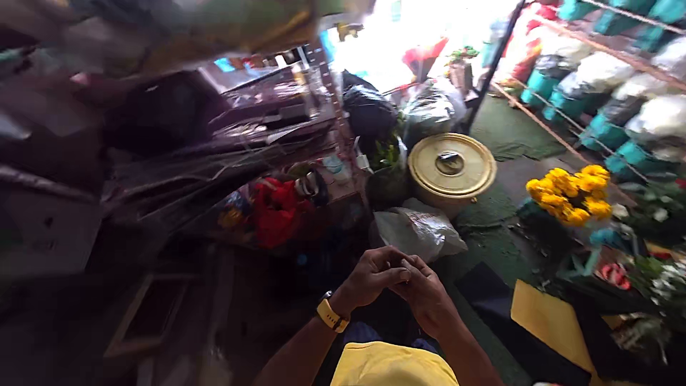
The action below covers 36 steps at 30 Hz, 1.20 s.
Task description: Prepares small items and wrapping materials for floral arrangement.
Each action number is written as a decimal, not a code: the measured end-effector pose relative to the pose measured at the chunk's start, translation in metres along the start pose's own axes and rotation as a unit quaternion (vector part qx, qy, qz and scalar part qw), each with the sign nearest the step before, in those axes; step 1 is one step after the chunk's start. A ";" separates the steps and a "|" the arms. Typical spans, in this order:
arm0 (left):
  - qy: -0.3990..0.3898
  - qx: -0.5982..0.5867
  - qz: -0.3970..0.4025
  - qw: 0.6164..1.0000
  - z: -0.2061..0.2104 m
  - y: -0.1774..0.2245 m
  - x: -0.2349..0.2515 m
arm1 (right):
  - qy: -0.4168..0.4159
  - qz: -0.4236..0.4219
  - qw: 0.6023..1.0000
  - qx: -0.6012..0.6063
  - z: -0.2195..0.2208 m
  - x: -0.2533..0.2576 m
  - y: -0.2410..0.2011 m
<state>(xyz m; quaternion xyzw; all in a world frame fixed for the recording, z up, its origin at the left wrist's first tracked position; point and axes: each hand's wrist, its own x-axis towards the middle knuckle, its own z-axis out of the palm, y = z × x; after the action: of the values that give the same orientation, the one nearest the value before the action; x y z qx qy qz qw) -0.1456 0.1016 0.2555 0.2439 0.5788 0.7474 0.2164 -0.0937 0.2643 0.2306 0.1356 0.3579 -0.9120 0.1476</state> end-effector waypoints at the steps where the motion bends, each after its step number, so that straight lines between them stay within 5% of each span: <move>1: 0.035 -0.016 -0.006 0.999 -0.007 -0.003 -0.008 | 0.007 0.012 1.000 -0.009 0.005 0.008 0.009; 8: 0.234 0.007 -0.116 0.965 -0.115 -0.041 -0.080 | -0.015 0.095 0.981 -0.171 0.035 0.106 0.084; 12: 0.442 0.036 -0.243 0.863 -0.225 -0.088 -0.095 | -0.041 0.061 0.925 -0.374 0.067 0.212 0.135; 15: 0.508 0.014 -0.269 0.818 -0.299 -0.118 -0.082 | -0.071 0.026 0.875 -0.478 0.107 0.302 0.169; 19: 0.530 -0.041 -0.271 0.802 -0.360 -0.141 -0.046 | -0.054 0.039 0.830 -0.553 0.161 0.396 0.199; 22: 0.528 -0.155 -0.270 0.790 -0.383 -0.148 -0.022 | -0.014 0.122 0.841 -0.527 0.179 0.433 0.212; 26: 0.509 -0.256 -0.250 0.783 -0.398 -0.151 -0.011 | 0.038 0.126 0.872 -0.472 0.187 0.437 0.210; 36: 0.499 -0.257 -0.285 0.777 -0.404 -0.144 -0.009 | 0.076 0.091 0.924 -0.362 0.193 0.424 0.202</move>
<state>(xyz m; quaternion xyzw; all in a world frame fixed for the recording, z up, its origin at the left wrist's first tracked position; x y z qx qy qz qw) -0.3811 -0.1770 0.0294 -0.4036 0.4351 0.7898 0.1548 -0.4372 -0.0835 0.0938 0.1735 0.6603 -0.6897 0.2413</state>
